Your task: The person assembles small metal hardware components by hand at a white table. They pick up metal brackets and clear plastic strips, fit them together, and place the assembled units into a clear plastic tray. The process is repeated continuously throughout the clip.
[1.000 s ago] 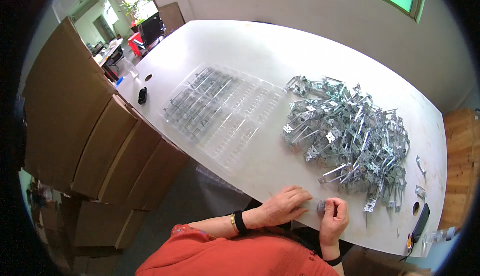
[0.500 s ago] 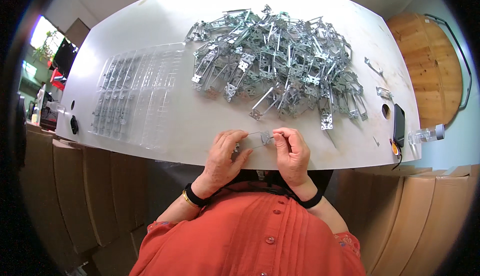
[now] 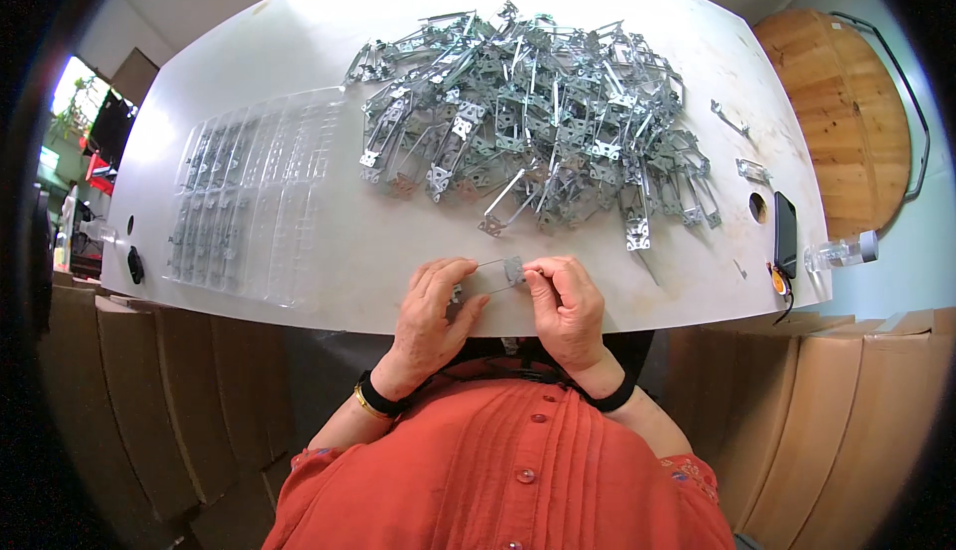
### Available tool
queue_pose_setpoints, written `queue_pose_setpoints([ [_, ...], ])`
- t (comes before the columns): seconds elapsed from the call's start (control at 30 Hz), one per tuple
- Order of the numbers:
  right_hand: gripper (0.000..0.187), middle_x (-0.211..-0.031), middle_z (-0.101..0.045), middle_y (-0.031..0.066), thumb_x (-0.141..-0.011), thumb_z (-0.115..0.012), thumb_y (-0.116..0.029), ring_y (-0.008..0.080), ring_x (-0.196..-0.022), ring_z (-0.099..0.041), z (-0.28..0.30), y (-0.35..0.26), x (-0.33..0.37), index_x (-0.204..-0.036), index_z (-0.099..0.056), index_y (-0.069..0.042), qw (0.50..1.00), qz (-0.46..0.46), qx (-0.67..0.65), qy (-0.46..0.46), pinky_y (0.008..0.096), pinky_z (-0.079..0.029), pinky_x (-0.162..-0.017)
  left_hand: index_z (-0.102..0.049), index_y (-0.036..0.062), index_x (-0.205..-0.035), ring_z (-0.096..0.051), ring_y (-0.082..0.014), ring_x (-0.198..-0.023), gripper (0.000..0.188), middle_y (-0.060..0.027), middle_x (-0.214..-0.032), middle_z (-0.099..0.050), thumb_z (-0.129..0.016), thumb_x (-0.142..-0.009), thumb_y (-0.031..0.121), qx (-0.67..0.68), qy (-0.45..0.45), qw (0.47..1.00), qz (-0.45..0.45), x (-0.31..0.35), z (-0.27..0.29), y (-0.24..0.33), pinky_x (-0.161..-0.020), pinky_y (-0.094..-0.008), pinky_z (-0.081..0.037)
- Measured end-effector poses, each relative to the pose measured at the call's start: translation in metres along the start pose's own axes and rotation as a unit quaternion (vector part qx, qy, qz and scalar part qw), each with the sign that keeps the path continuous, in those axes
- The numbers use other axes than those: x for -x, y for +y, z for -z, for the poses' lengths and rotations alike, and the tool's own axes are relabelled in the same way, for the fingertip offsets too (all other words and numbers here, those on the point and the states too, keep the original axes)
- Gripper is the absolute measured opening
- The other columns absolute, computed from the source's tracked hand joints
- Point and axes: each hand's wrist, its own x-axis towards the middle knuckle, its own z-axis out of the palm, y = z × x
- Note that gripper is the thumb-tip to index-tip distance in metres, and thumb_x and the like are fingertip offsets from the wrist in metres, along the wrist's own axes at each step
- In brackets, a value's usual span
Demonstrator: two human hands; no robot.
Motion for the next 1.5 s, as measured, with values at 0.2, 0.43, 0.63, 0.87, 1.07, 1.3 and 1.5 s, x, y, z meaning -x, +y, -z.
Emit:
queue_pose_setpoints([
  [0.2,0.008,-0.097,-0.071,0.0101,-0.100,-0.078,-0.004,0.0241,-0.081,-0.068,-0.002,0.001,-0.001,-0.105,-0.073,-0.004,1.000,0.013,-0.010,-0.003,0.0342,-0.055,-0.073,-0.065,0.0021,-0.131,-0.066,-0.0396,-0.117,0.049,-0.0176,-0.125,-0.071,-0.085,-0.087,0.005,0.002,-0.007,1.000,0.008,-0.001,0.001,0.002,-0.102,-0.0473,-0.053],
  [0.43,0.013,-0.098,-0.074,0.0118,-0.095,-0.079,-0.005,0.0330,-0.086,-0.071,0.002,-0.003,-0.005,-0.107,-0.074,-0.007,0.998,0.059,0.027,-0.015,0.0412,-0.056,-0.076,-0.065,0.0016,-0.131,-0.066,-0.0402,-0.116,0.050,-0.0186,-0.124,-0.071,-0.083,-0.085,0.001,0.003,-0.012,1.000,0.005,-0.002,0.003,0.006,-0.100,-0.0468,-0.054],
  [0.63,0.015,-0.099,-0.074,0.0107,-0.093,-0.079,-0.004,0.0340,-0.090,-0.071,0.005,0.002,-0.004,-0.107,-0.073,-0.007,0.996,0.081,0.030,-0.003,0.0428,-0.057,-0.080,-0.064,0.0014,-0.132,-0.066,-0.0403,-0.117,0.049,-0.0188,-0.125,-0.071,-0.082,-0.086,0.001,-0.007,-0.028,1.000,0.003,-0.001,0.001,0.004,-0.100,-0.0473,-0.053],
  [0.87,0.017,-0.098,-0.072,0.0067,-0.094,-0.082,-0.012,0.0325,-0.089,-0.070,0.000,0.011,0.000,-0.104,-0.069,-0.010,0.993,0.110,0.035,0.015,0.0440,-0.056,-0.078,-0.064,0.0017,-0.130,-0.066,-0.0392,-0.112,0.047,-0.0185,-0.121,-0.070,-0.081,-0.086,0.000,-0.025,-0.031,0.999,-0.007,0.001,-0.001,0.003,-0.096,-0.0470,-0.054],
  [1.07,0.015,-0.103,-0.074,0.0077,-0.095,-0.080,-0.012,0.0330,-0.095,-0.071,0.001,0.011,0.003,-0.107,-0.072,-0.009,0.993,0.109,0.026,0.027,0.0441,-0.057,-0.083,-0.065,0.0013,-0.127,-0.066,-0.0381,-0.109,0.044,-0.0178,-0.117,-0.069,-0.080,-0.086,0.000,-0.035,-0.037,0.999,-0.002,0.000,-0.002,0.007,-0.096,-0.0474,-0.053],
  [1.3,0.015,-0.096,-0.070,0.0074,-0.097,-0.080,-0.020,0.0331,-0.088,-0.069,-0.002,0.013,0.002,-0.102,-0.070,-0.011,0.995,0.096,0.015,0.028,0.0448,-0.055,-0.078,-0.064,0.0029,-0.128,-0.065,-0.0400,-0.107,0.046,-0.0171,-0.117,-0.070,-0.082,-0.085,0.001,-0.053,-0.031,0.998,-0.010,0.004,-0.002,0.001,-0.094,-0.0495,-0.053],
  [1.5,0.012,-0.097,-0.070,0.0081,-0.096,-0.079,-0.016,0.0334,-0.088,-0.069,0.001,0.007,0.001,-0.102,-0.070,-0.010,0.993,0.110,0.006,0.042,0.0447,-0.055,-0.078,-0.065,0.0016,-0.127,-0.066,-0.0384,-0.108,0.044,-0.0181,-0.117,-0.070,-0.081,-0.087,0.003,-0.045,-0.034,0.998,-0.010,0.002,-0.002,0.002,-0.094,-0.0468,-0.054],
])
